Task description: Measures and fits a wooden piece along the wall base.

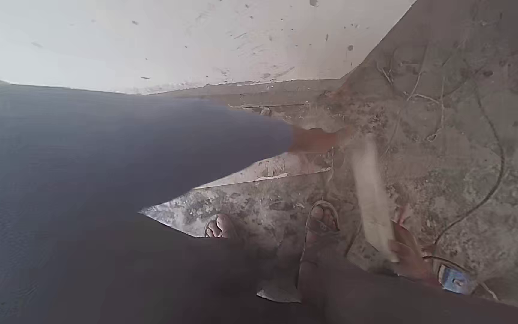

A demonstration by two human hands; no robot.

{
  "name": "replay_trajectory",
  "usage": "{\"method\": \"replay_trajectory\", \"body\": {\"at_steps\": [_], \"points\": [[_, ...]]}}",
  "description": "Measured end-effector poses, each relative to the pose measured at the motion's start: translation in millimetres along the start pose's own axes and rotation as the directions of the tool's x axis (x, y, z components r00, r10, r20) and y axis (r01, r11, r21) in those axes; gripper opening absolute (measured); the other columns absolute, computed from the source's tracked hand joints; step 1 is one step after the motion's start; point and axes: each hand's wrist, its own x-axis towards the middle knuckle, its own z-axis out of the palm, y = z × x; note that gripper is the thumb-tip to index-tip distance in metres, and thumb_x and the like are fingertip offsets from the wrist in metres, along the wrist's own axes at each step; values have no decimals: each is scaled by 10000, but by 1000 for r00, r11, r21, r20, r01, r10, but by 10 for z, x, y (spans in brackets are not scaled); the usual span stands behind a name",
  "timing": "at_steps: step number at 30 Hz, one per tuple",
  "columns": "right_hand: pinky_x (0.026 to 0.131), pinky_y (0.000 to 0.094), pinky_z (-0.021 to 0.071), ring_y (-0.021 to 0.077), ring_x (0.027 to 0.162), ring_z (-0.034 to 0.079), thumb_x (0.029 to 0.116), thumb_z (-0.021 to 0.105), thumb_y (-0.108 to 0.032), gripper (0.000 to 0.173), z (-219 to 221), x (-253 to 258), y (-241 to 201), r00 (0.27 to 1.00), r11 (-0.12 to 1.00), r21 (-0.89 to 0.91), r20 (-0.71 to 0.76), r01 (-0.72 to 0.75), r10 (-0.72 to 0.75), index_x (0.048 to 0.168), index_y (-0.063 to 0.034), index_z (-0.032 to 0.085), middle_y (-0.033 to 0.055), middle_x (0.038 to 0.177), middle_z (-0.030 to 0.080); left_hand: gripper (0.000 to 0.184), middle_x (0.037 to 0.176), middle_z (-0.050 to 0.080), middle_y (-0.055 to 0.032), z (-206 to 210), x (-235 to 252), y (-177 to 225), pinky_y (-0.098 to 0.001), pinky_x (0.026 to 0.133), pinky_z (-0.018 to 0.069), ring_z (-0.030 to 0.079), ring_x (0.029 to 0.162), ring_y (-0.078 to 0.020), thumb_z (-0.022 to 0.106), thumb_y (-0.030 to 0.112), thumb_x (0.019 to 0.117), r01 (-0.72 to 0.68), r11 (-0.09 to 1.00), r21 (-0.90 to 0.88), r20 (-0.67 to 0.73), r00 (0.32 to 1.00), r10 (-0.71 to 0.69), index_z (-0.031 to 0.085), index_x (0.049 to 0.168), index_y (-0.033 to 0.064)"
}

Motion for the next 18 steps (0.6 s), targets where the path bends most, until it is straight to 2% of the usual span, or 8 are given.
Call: {"method": "replay_trajectory", "body": {"at_steps": [1,3,5,7,9,12,14,18], "points": [[815,213,593,-25,917,689,669,781,-727,941,223,141,-70,999,998,-61,52,-6,10,1282,-35,605,-84,1041,735,896,1308,587,-335,47,152,54,-638,1023,432,572,1239,-452,187,655,1057,-42,999,-13,-80,996,41,579,1305,-111],[813,220,596,-12,904,694,687,775,-710,953,543,365,-72,991,998,-57,129,-8,15,1282,8,580,-67,1029,738,816,1176,630,-307,112,519,-73,-604,925,487,623,1109,-416,268,622,1069,-126,989,-75,-279,955,100,634,1147,-104],[842,240,600,20,946,704,686,808,-667,964,783,510,-10,988,996,63,149,-59,49,1317,6,527,-56,1073,733,755,1235,623,-304,76,781,-310,-614,979,492,615,1172,-421,364,601,1062,-197,967,-161,-378,918,124,621,1223,-90],[838,277,607,56,944,712,669,829,-617,936,944,624,122,983,993,87,169,-82,67,1299,17,551,-17,1072,739,675,1230,632,-294,38,809,-486,-603,1008,463,608,1183,-406,451,548,1058,-216,955,-205,-397,910,120,636,1208,-83],[799,261,605,40,898,705,655,815,-621,921,1063,680,161,979,995,-13,177,-102,102,1252,36,569,-9,1032,731,644,1124,651,-281,-30,828,-666,-580,948,490,639,1076,-386,485,528,1053,-209,966,-154,-386,912,136,645,1131,-90],[807,244,592,38,917,698,672,795,-683,1019,1203,712,233,984,995,-87,166,-55,69,1282,93,541,34,1074,732,754,1060,631,-278,-160,823,-749,-555,901,485,623,1017,-373,305,574,1082,-202,976,-86,-325,932,164,634,1042,-103],[783,234,598,26,886,700,698,776,-692,1014,1210,743,268,985,993,-120,172,-10,31,1290,96,539,22,1055,737,719,936,611,-231,-176,903,-793,-521,808,494,613,892,-333,302,552,1092,-234,970,-63,-335,921,200,621,948,-76],[845,290,610,87,994,714,724,754,-701,1058,1076,776,299,970,993,-108,234,-39,63,1365,100,495,75,1168,726,707,1130,651,-275,-152,969,-804,-558,953,505,647,1073,-367,427,576,1055,-244,961,-130,-271,941,202,624,1170,-93]]}}
